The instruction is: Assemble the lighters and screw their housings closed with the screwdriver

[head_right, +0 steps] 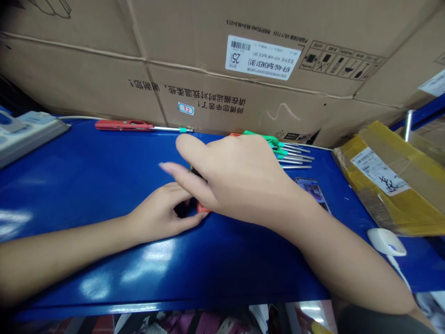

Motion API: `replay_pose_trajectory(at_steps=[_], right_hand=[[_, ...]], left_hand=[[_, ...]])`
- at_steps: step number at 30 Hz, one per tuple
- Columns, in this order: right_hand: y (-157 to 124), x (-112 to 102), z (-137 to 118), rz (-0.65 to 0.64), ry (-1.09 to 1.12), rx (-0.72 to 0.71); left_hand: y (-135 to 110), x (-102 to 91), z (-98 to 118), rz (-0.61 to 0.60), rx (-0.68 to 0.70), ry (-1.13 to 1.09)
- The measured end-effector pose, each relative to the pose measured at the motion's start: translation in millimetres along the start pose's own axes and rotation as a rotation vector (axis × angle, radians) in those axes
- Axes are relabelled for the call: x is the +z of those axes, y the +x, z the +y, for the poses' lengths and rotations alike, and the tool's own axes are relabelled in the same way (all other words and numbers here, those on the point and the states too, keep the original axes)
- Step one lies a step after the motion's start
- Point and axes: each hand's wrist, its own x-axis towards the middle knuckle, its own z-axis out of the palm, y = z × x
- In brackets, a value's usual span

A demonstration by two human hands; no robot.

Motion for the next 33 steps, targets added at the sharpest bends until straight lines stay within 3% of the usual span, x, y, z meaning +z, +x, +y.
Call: replay_pose_trajectory(at_steps=[14, 33], right_hand=[[-1.0, -0.7, 2.9, -0.036, 0.147, -0.026], [0.2, 4.5, 2.9, 0.039, 0.179, -0.059]], left_hand=[[0.0, -0.2, -1.2, 0.003, 0.022, -0.002], [0.1, 0.3, -1.2, 0.005, 0.003, -0.01]])
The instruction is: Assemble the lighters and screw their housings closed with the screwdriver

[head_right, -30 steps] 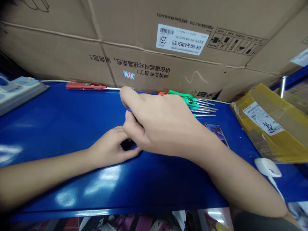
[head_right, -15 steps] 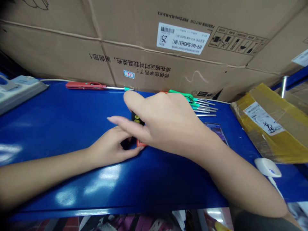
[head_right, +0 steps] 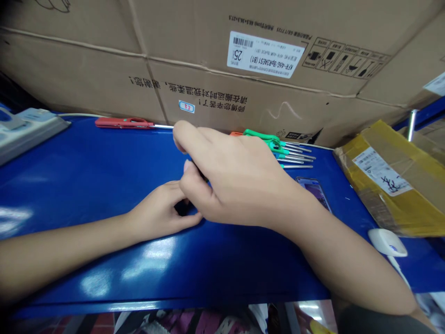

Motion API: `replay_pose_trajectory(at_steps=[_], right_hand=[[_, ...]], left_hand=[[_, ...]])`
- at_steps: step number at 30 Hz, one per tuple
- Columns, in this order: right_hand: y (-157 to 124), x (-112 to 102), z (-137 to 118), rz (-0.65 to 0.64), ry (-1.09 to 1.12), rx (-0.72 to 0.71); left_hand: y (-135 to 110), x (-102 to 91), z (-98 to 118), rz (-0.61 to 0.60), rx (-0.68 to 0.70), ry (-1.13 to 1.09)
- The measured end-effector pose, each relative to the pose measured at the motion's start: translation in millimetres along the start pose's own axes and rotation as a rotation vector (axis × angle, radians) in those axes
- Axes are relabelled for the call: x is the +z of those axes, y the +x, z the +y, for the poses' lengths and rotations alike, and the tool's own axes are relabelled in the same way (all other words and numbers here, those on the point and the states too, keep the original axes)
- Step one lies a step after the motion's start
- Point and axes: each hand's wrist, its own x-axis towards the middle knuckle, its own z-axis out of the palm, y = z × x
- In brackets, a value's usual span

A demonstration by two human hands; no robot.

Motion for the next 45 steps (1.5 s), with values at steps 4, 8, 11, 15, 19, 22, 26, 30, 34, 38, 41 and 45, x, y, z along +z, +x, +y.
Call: replay_pose_trajectory(at_steps=[4, 8, 11, 15, 19, 22, 26, 30, 34, 38, 41, 45], right_hand=[[-0.9, 0.9, 0.1, 0.015, -0.049, 0.008], [-1.0, 2.3, 0.3, 0.017, -0.053, -0.009], [-1.5, 3.6, 0.8, 0.043, -0.057, -0.054], [-2.1, 5.0, 1.8, 0.088, -0.108, -0.046], [-2.3, 4.3, 1.6, 0.061, -0.035, -0.075], [-2.3, 4.9, 0.9, 0.087, -0.03, -0.087], [-2.4, 5.4, 0.7, 0.109, -0.078, -0.052], [-2.8, 4.1, 0.4, 0.068, -0.038, -0.103], [-2.3, 4.6, -0.3, 0.1, -0.104, -0.075], [-2.1, 3.9, 0.0, 0.076, -0.081, -0.075], [-2.6, 5.4, 0.4, 0.059, -0.064, -0.085], [-3.2, 8.5, -0.4, 0.102, -0.085, -0.035]], left_hand=[[0.7, -0.6, 0.1, 0.0, -0.003, -0.004], [1.1, -0.6, 0.1, 0.0, 0.001, 0.002], [1.0, -0.4, -0.1, 0.0, -0.006, -0.01], [0.8, -0.4, -0.7, -0.003, -0.019, -0.008], [1.1, -0.8, -1.3, -0.005, -0.007, -0.018], [1.3, -0.6, -1.0, -0.015, -0.028, -0.022], [1.3, -0.3, -0.6, 0.001, -0.028, -0.027], [2.2, -0.7, -0.3, -0.026, -0.041, -0.047], [2.2, -0.7, 0.0, -0.022, -0.051, -0.047], [1.4, -0.8, -0.4, -0.006, -0.026, -0.039], [1.3, -0.8, -0.6, -0.02, -0.044, -0.045], [1.2, -0.4, -0.6, 0.0, -0.035, -0.043]])
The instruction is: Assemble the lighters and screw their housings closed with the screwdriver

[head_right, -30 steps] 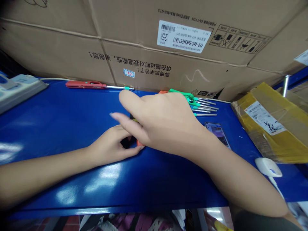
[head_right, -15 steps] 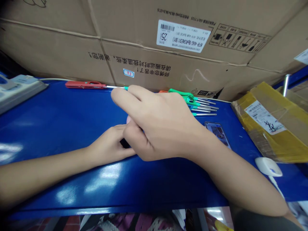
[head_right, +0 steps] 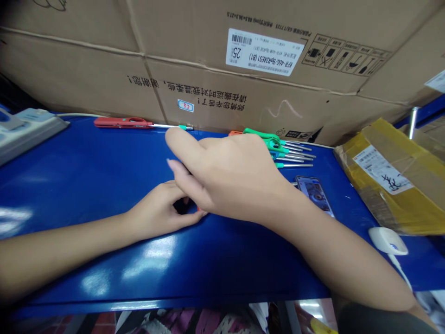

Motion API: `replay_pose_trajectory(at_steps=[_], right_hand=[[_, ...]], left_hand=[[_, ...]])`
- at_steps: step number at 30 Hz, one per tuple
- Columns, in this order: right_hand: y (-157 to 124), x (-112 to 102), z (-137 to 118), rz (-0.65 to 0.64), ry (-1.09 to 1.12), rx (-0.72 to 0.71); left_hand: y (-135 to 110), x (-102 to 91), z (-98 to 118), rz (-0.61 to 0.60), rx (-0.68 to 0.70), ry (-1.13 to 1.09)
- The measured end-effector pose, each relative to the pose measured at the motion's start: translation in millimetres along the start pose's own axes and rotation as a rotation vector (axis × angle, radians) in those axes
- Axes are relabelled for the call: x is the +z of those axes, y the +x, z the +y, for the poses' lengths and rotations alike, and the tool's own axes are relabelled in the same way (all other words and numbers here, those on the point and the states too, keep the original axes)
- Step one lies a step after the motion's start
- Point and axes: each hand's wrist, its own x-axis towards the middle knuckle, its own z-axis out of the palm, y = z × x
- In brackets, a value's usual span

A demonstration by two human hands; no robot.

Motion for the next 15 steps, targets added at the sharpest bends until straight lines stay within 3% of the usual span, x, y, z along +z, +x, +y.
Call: replay_pose_trajectory(at_steps=[3, 7, 9, 11, 13, 15], right_hand=[[2.8, -1.2, 1.5, 0.034, 0.176, 0.035], [8.6, 9.2, 10.9, 0.31, 0.612, 0.251], [5.7, 24.4, 16.0, 0.293, 0.996, 0.467], [-3.9, 43.1, 19.3, 0.175, 1.385, 0.738], [-18.1, 60.1, 21.0, 0.117, 1.613, 0.902], [-31.8, 71.5, 22.2, 0.166, 1.681, 0.946]], left_hand=[[0.4, -1.2, 1.2, 0.002, 0.006, -0.002], [1.3, -4.4, 4.5, -0.035, -0.051, -0.059], [1.3, -5.2, 5.5, -0.04, -0.07, -0.097], [1.3, -4.9, 5.7, -0.031, -0.074, -0.12], [1.5, -4.2, 5.4, -0.031, -0.078, -0.132], [2.2, -3.9, 5.2, -0.034, -0.088, -0.147]])
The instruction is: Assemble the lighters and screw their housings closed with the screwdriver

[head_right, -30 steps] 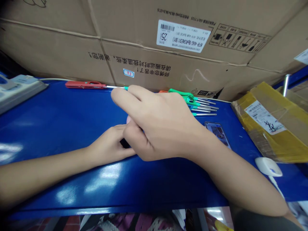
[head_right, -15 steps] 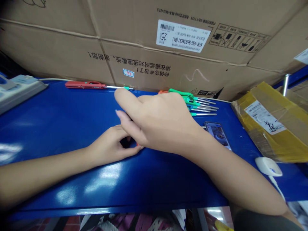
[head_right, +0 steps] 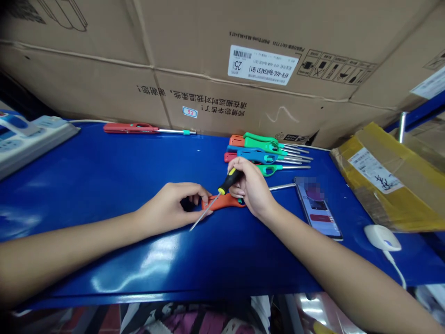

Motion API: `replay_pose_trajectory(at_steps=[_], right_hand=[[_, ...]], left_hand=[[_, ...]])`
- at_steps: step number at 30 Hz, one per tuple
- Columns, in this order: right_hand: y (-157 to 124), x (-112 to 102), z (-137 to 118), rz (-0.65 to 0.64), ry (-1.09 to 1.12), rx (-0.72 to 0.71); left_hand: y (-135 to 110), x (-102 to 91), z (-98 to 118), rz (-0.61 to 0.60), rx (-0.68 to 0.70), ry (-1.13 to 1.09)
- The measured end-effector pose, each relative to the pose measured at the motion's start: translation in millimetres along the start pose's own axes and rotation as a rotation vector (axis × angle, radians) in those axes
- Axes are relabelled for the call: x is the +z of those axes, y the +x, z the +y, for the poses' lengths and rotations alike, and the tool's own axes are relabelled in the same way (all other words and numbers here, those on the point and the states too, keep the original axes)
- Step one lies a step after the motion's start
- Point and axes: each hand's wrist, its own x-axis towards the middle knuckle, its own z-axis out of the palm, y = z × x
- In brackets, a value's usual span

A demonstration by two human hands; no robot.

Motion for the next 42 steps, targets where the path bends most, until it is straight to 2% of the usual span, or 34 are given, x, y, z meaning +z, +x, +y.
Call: replay_pose_trajectory(at_steps=[4, 10, 18, 22, 25, 28, 33, 39, 42], right_hand=[[-2.7, -10.8, 9.3, 0.007, 0.055, -0.016], [0.6, -13.3, 8.1, -0.008, 0.122, -0.022], [1.8, -17.2, 8.5, -0.039, 0.149, -0.021], [2.3, -17.6, 7.5, -0.052, 0.155, -0.015], [2.4, -18.2, 7.0, -0.058, 0.157, -0.013], [2.6, -18.9, 6.9, -0.057, 0.156, -0.014], [2.6, -19.4, 7.5, -0.067, 0.158, -0.016], [2.6, -20.7, 7.5, -0.082, 0.154, -0.008], [2.8, -21.5, 7.5, -0.087, 0.15, -0.01]], left_hand=[[2.4, -3.3, 2.1, -0.027, -0.039, -0.011], [7.4, -15.9, 8.1, -0.14, -0.031, 0.055], [25.7, -33.1, 9.9, -0.373, 0.22, 0.259], [32.9, -36.3, 11.0, -0.439, 0.423, 0.57], [36.4, -35.6, 9.9, -0.433, 0.584, 0.757], [38.4, -33.2, 8.2, -0.411, 0.649, 0.79], [39.4, -26.4, 9.3, -0.43, 0.642, 0.92], [39.8, -21.9, 15.5, -0.322, 0.611, 0.958], [40.7, -24.7, 16.0, -0.32, 0.642, 0.982]])
